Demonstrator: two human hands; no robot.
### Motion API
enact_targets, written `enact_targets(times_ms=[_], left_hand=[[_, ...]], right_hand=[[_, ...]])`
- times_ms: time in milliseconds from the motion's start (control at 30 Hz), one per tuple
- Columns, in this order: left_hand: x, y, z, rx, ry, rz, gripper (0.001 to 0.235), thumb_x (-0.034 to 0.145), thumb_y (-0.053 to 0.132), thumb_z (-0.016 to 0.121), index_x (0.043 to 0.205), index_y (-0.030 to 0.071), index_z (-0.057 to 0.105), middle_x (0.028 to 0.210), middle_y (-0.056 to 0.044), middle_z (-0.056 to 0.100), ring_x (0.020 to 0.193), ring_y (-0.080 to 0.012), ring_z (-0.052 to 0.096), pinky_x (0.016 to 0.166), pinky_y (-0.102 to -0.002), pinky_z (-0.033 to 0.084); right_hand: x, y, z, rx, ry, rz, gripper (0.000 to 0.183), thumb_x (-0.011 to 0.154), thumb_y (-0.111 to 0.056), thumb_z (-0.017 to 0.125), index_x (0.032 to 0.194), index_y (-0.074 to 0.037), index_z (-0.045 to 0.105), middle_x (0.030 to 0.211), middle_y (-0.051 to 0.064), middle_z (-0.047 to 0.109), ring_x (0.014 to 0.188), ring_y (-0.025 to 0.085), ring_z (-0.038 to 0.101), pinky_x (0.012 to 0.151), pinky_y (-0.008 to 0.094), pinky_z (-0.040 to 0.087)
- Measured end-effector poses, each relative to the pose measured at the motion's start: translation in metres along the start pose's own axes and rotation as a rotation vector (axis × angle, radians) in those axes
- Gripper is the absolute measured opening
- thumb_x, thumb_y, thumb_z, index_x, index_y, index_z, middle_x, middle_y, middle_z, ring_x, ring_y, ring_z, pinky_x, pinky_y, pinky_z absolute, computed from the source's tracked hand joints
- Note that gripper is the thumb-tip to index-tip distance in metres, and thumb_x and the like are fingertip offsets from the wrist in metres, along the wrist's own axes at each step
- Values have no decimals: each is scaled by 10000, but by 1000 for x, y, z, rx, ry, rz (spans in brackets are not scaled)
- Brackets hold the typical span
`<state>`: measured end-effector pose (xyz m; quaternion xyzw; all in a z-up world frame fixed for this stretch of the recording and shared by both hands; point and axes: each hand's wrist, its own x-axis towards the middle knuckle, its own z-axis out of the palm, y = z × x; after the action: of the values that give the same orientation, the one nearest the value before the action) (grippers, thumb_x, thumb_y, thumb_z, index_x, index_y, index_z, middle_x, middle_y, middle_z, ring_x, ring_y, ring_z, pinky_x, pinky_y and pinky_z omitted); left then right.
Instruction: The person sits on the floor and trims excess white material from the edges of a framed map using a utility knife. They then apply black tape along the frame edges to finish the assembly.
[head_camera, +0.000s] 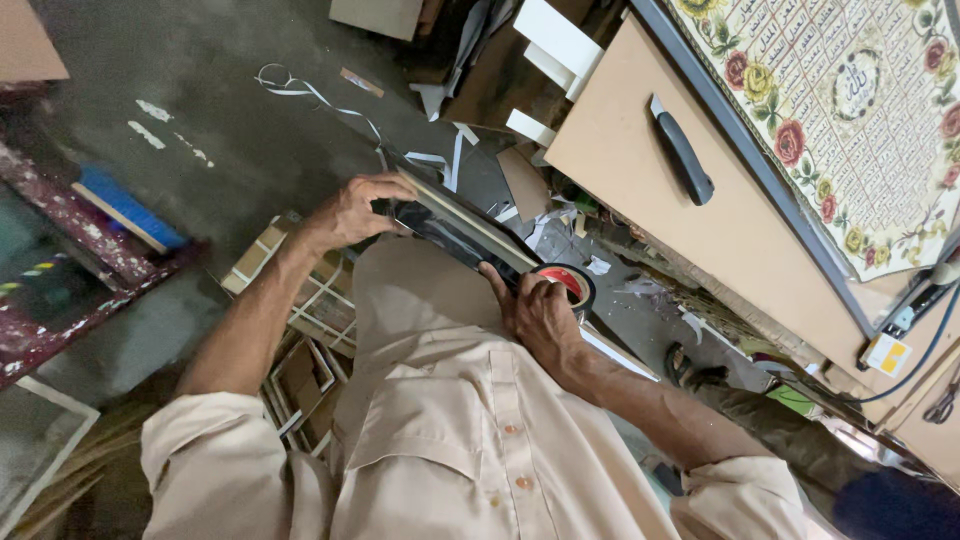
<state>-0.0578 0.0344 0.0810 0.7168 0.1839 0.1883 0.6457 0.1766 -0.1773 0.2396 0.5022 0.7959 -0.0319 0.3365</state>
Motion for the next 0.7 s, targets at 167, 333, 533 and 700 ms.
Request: enact_targets(times_ms=[167,333,533,700], left_hand=[[7,-4,-3,87,-74,36,540,648,127,908,1118,-54,712,1179,-168,702,1118,-301,670,1006,-386,522],[6,2,-3,81,-104,-94,539,680,82,887,1173,-34,702,1231,-132,704,1156,-274,672,1033,-365,529],[-7,15,18,-20,104,-215,681,712,-46,822,1356,42,620,1352,-105,671,1265,-234,627,1121,-359,479],[-24,16,35,-66,236,-176,718,704,-130,758,1376,52,584,1389,-128,647,1313,-227,611,1146,-362,484]], right_hand=[[-3,2,3,-57,15,-27,795,889,-74,537,1627,-94,243,829,172,597,674,254,589,553,369,475],[-1,3,2,1,9,-30,782,891,-84,528,1626,-78,258,844,180,603,688,255,596,570,357,467],[-3,7,0,-65,47,-10,742,893,-106,516,1603,-61,301,848,208,618,683,249,590,598,346,455],[-3,-5,18,85,59,-111,709,915,-84,521,1603,-15,367,729,166,593,602,237,562,481,361,422]])
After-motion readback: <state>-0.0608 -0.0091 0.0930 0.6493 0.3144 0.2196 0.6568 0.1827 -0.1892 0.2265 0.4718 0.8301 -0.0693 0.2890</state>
